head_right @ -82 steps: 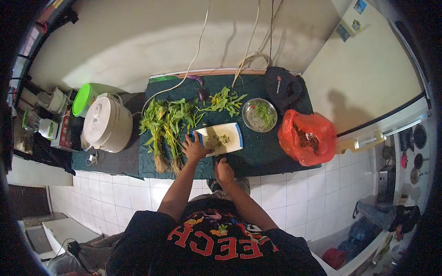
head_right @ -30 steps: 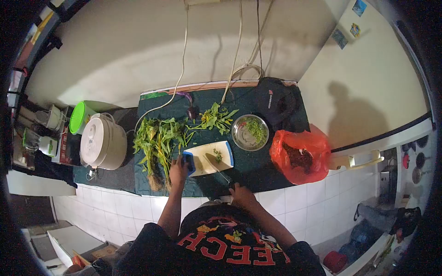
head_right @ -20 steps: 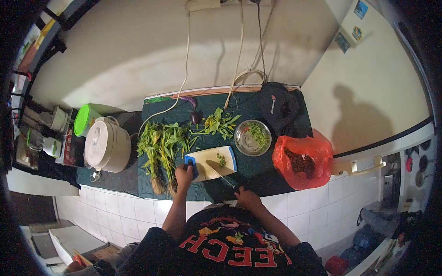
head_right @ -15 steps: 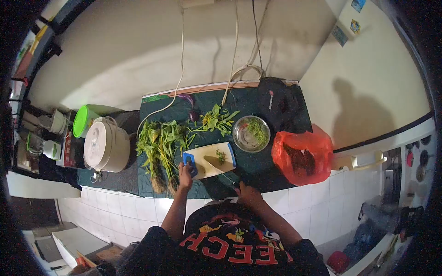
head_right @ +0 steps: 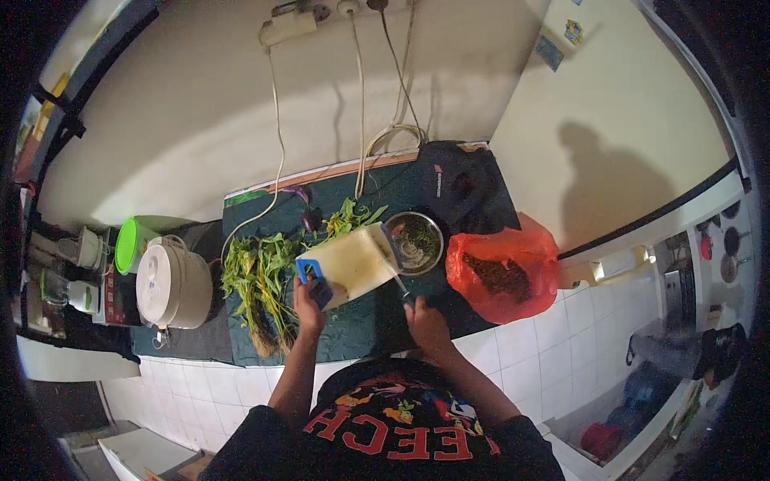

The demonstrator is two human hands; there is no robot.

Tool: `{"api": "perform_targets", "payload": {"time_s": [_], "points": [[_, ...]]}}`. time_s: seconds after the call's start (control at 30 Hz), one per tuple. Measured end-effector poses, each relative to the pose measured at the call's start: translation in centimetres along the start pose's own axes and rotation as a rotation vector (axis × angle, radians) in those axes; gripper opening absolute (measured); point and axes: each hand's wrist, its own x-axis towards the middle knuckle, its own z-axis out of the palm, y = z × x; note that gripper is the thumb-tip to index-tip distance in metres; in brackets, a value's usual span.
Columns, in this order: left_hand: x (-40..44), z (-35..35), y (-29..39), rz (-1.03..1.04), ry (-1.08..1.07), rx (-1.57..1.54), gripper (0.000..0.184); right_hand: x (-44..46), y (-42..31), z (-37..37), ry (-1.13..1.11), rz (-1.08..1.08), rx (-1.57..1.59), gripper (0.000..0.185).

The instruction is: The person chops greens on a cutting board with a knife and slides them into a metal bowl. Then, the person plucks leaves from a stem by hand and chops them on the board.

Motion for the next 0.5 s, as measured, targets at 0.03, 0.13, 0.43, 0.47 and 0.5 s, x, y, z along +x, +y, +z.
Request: {"api": "perform_targets", "payload": {"time_s": [0.03, 0.13, 0.43, 0.47, 0.5], "points": [[0.0, 1.5, -0.1, -0.01, -0.009, 0.019, 0.011, 0.5, 0.6, -0.1, 0.008, 0.001, 0.001, 0.043], [0.7, 4.3, -1.9, 0.072, -0.025, 0.052, 0.008, 1.9, 1.5, -0.7, 0.078, 0.17, -0.028, 0.043], [0.8, 4.3, -3.8, -0.103, 0.086, -0.101, 0.012, 0.3, 1.6, -0.8, -0.105, -0.207, 0.102, 0.037], [0.6, 3.5, -3.7, -0.146, 0.097, -0.114, 0.013, 0.4, 2.4, -0.6, -0.121, -0.134, 0.044, 0.039], [0.3, 2.8, -3.5, -0.188, 0.108, -0.13, 0.014, 0.5, 3.1, -0.5, -0.135, -0.063, -0.016, 0.042]]}}
